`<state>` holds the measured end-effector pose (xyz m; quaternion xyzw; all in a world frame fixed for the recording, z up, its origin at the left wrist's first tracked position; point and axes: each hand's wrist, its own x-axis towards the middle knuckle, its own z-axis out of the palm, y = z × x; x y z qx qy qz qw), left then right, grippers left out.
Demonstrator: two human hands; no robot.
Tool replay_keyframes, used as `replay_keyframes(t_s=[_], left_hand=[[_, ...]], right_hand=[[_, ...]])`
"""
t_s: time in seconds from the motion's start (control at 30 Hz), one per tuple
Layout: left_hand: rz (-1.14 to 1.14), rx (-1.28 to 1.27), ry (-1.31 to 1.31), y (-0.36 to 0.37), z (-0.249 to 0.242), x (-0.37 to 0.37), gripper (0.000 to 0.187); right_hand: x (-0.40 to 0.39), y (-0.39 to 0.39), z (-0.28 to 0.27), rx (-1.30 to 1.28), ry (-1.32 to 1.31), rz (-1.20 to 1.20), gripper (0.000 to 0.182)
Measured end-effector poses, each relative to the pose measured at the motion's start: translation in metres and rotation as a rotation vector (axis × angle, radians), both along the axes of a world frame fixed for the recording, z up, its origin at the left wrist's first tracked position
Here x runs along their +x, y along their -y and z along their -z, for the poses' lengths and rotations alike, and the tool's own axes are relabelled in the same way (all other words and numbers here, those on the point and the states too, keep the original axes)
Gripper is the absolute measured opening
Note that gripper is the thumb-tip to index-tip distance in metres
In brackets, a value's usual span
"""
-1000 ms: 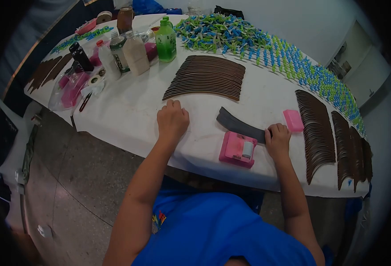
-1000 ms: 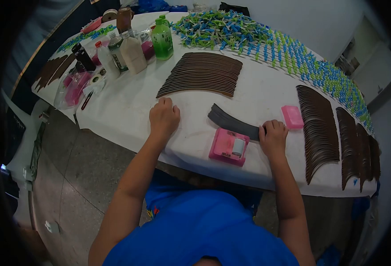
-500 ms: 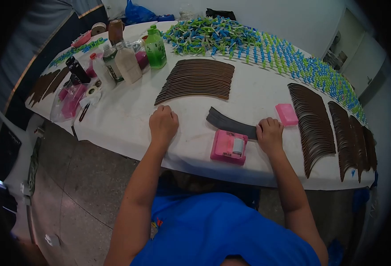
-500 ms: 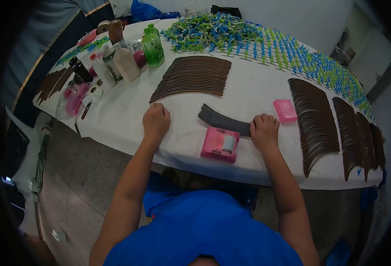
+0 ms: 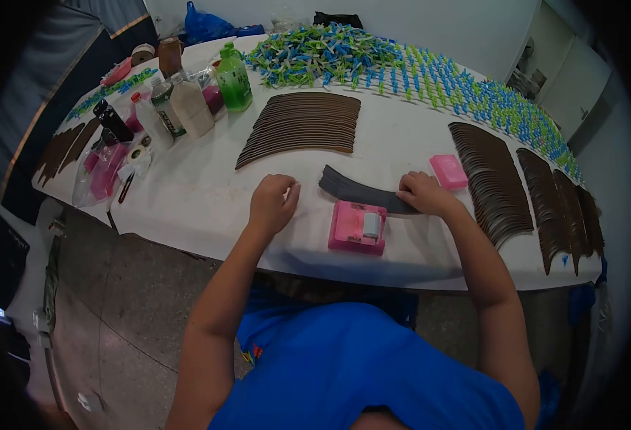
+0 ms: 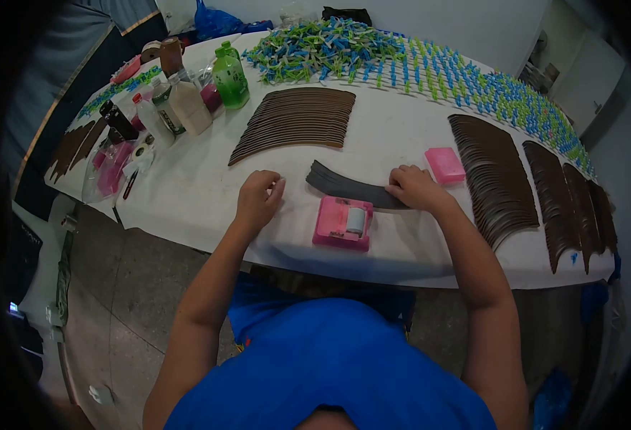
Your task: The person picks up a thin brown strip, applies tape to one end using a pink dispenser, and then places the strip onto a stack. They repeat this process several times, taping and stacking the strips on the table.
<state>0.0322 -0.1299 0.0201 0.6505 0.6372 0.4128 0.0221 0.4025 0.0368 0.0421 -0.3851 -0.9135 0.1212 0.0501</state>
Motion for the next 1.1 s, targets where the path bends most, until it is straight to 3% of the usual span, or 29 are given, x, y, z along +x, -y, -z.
replay_keyframes(t_s=[0.03, 0.1, 0.13, 0.2, 0.23, 0.3, 0.4, 0.8, 1.03, 1.1], left_hand=[[0.008, -0.016, 0.007, 0.004, -0.003, 0.011, 0.016], [0.346, -0.122, 0.150, 0.012, -0.009, 0.032, 0.048], [0.350, -0.135, 0.158, 0.017, -0.012, 0.041, 0.048], [0.402, -0.136, -0.219, 0.027, -0.014, 0.058, 0.089], [0.410, -0.150, -0.213, 0.028, -0.012, 0.061, 0.089], [0.414, -0.157, -0.264, 0.027, -0.012, 0.065, 0.116], [0.406, -0.296, -0.223, 0.027, -0.019, 0.066, 0.125], [0.392, -0.319, -0.141, 0.025, -0.020, 0.064, 0.127], [0.365, -0.371, -0.108, 0.033, -0.022, 0.056, 0.126], [0.364, -0.288, -0.139, 0.034, -0.021, 0.056, 0.115]], right_hand=[[-0.003, -0.003, -0.002, -0.027, 0.037, -0.001, 0.024], [-0.008, 0.001, -0.004, -0.042, 0.071, 0.003, 0.030], [-0.011, 0.006, -0.005, -0.057, 0.076, 0.007, 0.030], [-0.015, 0.016, -0.004, -0.001, -0.012, 0.002, 0.031], [-0.015, 0.019, -0.001, -0.016, -0.009, 0.009, 0.031], [-0.014, 0.027, 0.006, 0.099, -0.083, 0.008, 0.031], [-0.009, 0.037, 0.012, 0.187, -0.137, -0.012, 0.030], [0.011, 0.033, -0.005, 0.002, -0.153, -0.144, 0.057], [0.029, 0.035, -0.024, -0.128, -0.087, -0.162, 0.055], [0.038, 0.036, -0.028, -0.160, -0.088, -0.163, 0.055]])
